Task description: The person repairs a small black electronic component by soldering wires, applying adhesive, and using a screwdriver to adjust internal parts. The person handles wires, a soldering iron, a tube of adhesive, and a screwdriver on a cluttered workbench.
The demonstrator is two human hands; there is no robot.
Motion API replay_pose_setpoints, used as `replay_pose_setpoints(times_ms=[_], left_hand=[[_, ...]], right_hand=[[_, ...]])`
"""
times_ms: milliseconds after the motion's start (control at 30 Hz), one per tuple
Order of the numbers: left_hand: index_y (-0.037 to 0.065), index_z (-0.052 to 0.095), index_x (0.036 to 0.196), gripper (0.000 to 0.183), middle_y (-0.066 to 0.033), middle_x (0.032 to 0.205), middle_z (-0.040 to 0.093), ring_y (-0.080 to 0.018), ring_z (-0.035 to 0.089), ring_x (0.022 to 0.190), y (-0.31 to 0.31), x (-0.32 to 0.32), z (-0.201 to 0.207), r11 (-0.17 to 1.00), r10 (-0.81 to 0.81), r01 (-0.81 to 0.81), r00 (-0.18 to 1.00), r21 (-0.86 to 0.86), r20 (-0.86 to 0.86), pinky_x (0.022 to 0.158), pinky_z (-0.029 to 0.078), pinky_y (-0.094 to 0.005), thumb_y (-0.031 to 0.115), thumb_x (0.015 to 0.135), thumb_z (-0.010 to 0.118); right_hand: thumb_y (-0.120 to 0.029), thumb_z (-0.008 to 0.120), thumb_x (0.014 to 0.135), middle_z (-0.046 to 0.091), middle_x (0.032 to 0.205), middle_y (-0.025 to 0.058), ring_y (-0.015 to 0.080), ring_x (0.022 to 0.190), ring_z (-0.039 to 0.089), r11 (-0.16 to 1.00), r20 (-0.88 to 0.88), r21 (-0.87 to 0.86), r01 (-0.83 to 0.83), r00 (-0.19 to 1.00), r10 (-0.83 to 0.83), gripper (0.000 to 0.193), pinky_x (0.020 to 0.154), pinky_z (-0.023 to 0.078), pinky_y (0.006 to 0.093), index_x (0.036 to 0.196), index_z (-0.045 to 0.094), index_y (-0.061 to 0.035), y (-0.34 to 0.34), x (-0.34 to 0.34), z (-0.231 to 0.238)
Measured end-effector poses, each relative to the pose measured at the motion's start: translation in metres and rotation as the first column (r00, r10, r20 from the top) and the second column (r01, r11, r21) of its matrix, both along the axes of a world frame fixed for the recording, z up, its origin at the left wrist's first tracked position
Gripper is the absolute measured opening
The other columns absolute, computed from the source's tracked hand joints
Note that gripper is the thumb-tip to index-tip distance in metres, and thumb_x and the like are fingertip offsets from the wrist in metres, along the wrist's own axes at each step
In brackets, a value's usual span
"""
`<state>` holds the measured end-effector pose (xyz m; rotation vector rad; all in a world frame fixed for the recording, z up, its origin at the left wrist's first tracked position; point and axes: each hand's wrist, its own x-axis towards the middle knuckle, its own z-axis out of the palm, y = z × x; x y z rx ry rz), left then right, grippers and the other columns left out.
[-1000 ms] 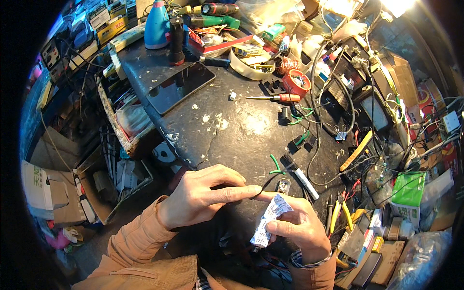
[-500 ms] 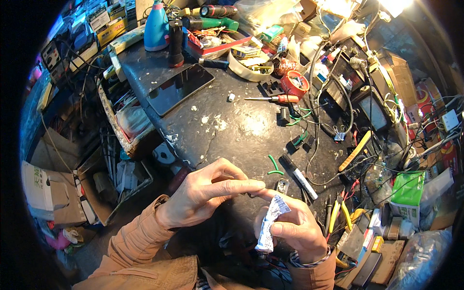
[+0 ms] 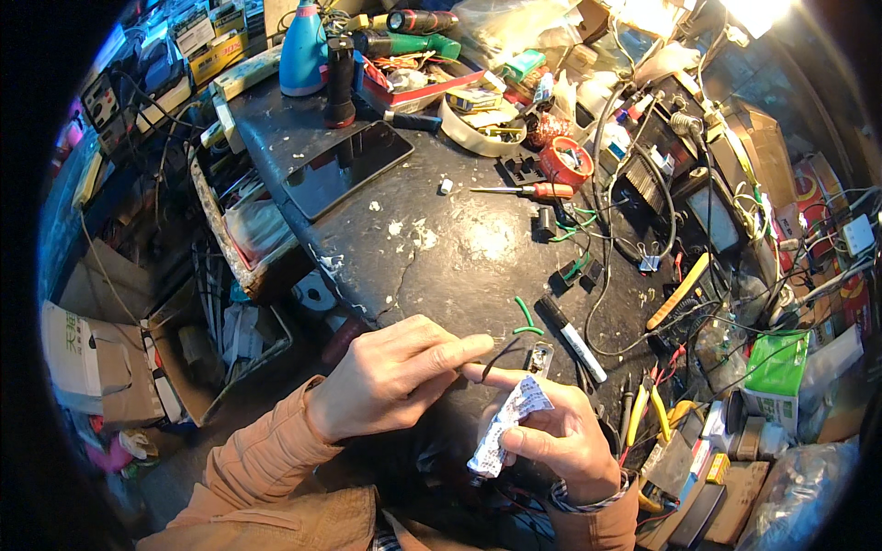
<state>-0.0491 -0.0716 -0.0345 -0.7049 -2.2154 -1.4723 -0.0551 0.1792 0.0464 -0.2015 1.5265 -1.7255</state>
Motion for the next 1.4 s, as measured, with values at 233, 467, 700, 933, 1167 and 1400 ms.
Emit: replay_pose_setpoints(times_ms=[233, 467, 700, 933, 1167, 1400], left_hand=[[0.010, 0.083, 0.124, 0.042, -0.0092, 0.105, 0.077, -0.0284, 0.075, 0.086, -0.007, -0.004, -0.002, 0.997, -0.042, 0.035, 0.992, -0.063, -0.115, 0.075, 0.061, -0.0381, 0.005, 0.082, 0.084], [0.014, 0.086, 0.115, 0.031, -0.0088, 0.106, 0.077, -0.0274, 0.077, 0.092, -0.009, -0.004, -0.007, 0.998, -0.035, 0.028, 0.987, -0.051, -0.156, 0.079, 0.063, -0.0385, 0.009, 0.086, 0.080], [0.015, 0.086, 0.113, 0.024, -0.0106, 0.112, 0.078, -0.0303, 0.077, 0.097, -0.013, -0.006, -0.011, 0.996, -0.068, 0.055, 0.973, -0.068, -0.219, 0.081, 0.064, -0.0388, 0.013, 0.093, 0.073], [0.013, 0.082, 0.109, 0.019, -0.0129, 0.114, 0.079, -0.0330, 0.077, 0.102, -0.008, -0.003, -0.014, 0.998, -0.058, 0.051, 0.980, -0.044, -0.192, 0.090, 0.067, -0.0472, 0.014, 0.094, 0.071], [0.013, 0.079, 0.107, 0.014, -0.0133, 0.113, 0.080, -0.0333, 0.077, 0.101, -0.006, -0.004, -0.015, 0.997, -0.069, 0.059, 0.980, -0.059, -0.189, 0.096, 0.067, -0.0535, 0.015, 0.094, 0.073], [0.014, 0.077, 0.103, 0.016, -0.0110, 0.112, 0.080, -0.0307, 0.077, 0.100, -0.004, -0.006, -0.019, 0.995, -0.051, 0.028, 0.964, -0.092, -0.260, 0.095, 0.068, -0.0519, 0.009, 0.088, 0.081]], right_hand=[[-0.016, 0.082, 0.102, 0.074, 0.104, 0.0007, 0.0088, 0.097, 0.065, 0.971, -0.149, 0.127, -0.203, 0.964, 0.221, 0.069, 0.094, 0.052, 0.0283, 0.164, 0.057, -0.0044, -0.005, -0.001, 0.006], [-0.014, 0.085, 0.097, 0.082, 0.104, 0.0109, 0.0154, 0.095, 0.074, 0.932, -0.279, 0.237, -0.272, 0.900, 0.334, 0.062, 0.091, 0.057, 0.0306, 0.153, 0.065, 0.0049, -0.001, -0.005, 0.012], [-0.003, 0.081, 0.100, 0.081, 0.109, 0.0124, 0.0167, 0.094, 0.077, 0.943, -0.239, -0.022, 0.332, 0.914, -0.327, 0.036, 0.087, 0.062, 0.0312, 0.132, 0.070, 0.0075, 0.003, 0.001, 0.004], [0.003, 0.080, 0.100, 0.080, 0.106, 0.0128, 0.0159, 0.091, 0.078, 0.845, -0.419, 0.064, 0.530, 0.783, -0.459, 0.031, 0.082, 0.064, 0.0275, 0.129, 0.070, 0.0087, -0.009, 0.009, -0.011], [0.002, 0.085, 0.096, 0.082, 0.106, 0.0101, 0.0134, 0.091, 0.078, 0.793, -0.592, 0.092, 0.602, 0.674, -0.442, 0.029, 0.082, 0.061, 0.0262, 0.123, 0.076, 0.0047, -0.015, 0.011, -0.021], [0.001, 0.089, 0.089, 0.082, 0.103, 0.0146, 0.0212, 0.088, 0.080, 0.794, -0.786, 0.125, 0.595, 0.547, -0.286, 0.028, 0.081, 0.061, 0.0311, 0.115, 0.080, 0.0024, -0.016, 0.010, -0.027]])
